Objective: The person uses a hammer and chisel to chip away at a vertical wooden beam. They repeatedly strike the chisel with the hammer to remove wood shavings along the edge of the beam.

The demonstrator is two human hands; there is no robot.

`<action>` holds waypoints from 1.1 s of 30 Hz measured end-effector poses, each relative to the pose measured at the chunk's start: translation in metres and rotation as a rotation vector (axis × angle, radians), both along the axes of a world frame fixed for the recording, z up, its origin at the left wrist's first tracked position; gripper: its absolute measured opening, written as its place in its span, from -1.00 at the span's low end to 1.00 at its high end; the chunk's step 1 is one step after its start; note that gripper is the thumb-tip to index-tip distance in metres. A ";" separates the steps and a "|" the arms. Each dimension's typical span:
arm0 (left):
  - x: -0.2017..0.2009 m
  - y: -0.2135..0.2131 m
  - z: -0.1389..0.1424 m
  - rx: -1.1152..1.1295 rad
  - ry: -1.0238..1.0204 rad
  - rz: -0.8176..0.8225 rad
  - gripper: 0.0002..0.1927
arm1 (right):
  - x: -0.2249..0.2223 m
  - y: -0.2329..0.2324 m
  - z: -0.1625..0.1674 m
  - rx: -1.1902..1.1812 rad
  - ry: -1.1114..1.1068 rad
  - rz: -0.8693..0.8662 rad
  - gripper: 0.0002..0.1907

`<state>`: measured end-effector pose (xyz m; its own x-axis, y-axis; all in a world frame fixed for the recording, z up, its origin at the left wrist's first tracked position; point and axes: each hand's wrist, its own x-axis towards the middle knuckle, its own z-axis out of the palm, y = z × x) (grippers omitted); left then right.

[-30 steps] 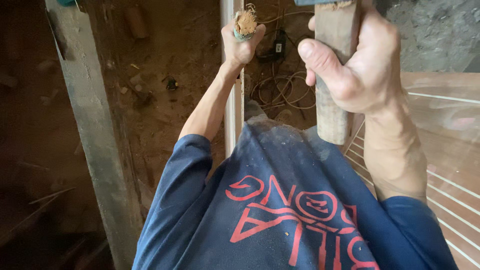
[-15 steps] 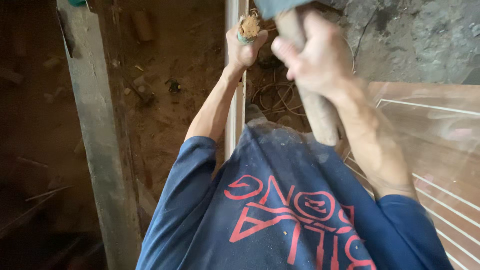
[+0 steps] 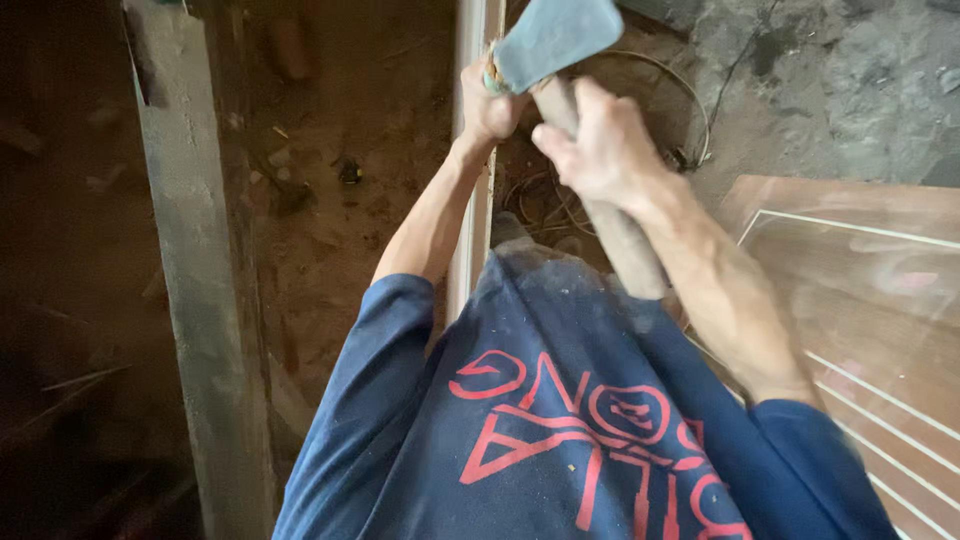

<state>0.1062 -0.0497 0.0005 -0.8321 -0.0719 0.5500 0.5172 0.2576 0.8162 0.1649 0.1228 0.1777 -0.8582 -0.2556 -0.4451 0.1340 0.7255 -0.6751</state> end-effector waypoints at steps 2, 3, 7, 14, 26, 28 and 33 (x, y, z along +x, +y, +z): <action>-0.001 -0.003 0.002 -0.007 -0.092 0.012 -0.70 | -0.012 0.020 0.026 -0.001 0.778 0.286 -0.65; -0.002 -0.005 0.002 0.052 -0.198 0.008 -0.75 | -0.019 0.027 0.042 0.001 0.881 0.303 -0.65; -0.003 -0.008 0.004 -0.003 -0.247 0.006 -0.78 | -0.040 0.025 0.095 0.359 0.451 -0.321 -0.65; 0.007 -0.003 0.012 0.208 -0.059 -0.106 -0.79 | -0.007 -0.036 0.013 0.021 0.232 0.041 -0.64; 0.008 -0.009 -0.001 0.129 -0.263 -0.004 -0.83 | -0.042 0.017 0.084 0.419 0.595 -0.515 -0.66; 0.011 -0.007 0.003 0.162 -0.235 -0.030 -0.84 | -0.032 -0.017 0.047 0.302 0.553 -0.328 -0.65; 0.015 -0.005 0.010 0.006 0.044 -0.017 -0.73 | 0.004 -0.027 -0.016 0.047 0.178 0.032 -0.62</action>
<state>0.1216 -0.0545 0.0109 -0.8080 -0.0615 0.5860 0.5572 0.2439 0.7938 0.1687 0.0962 0.1617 -0.9163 -0.2666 -0.2988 -0.0084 0.7589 -0.6512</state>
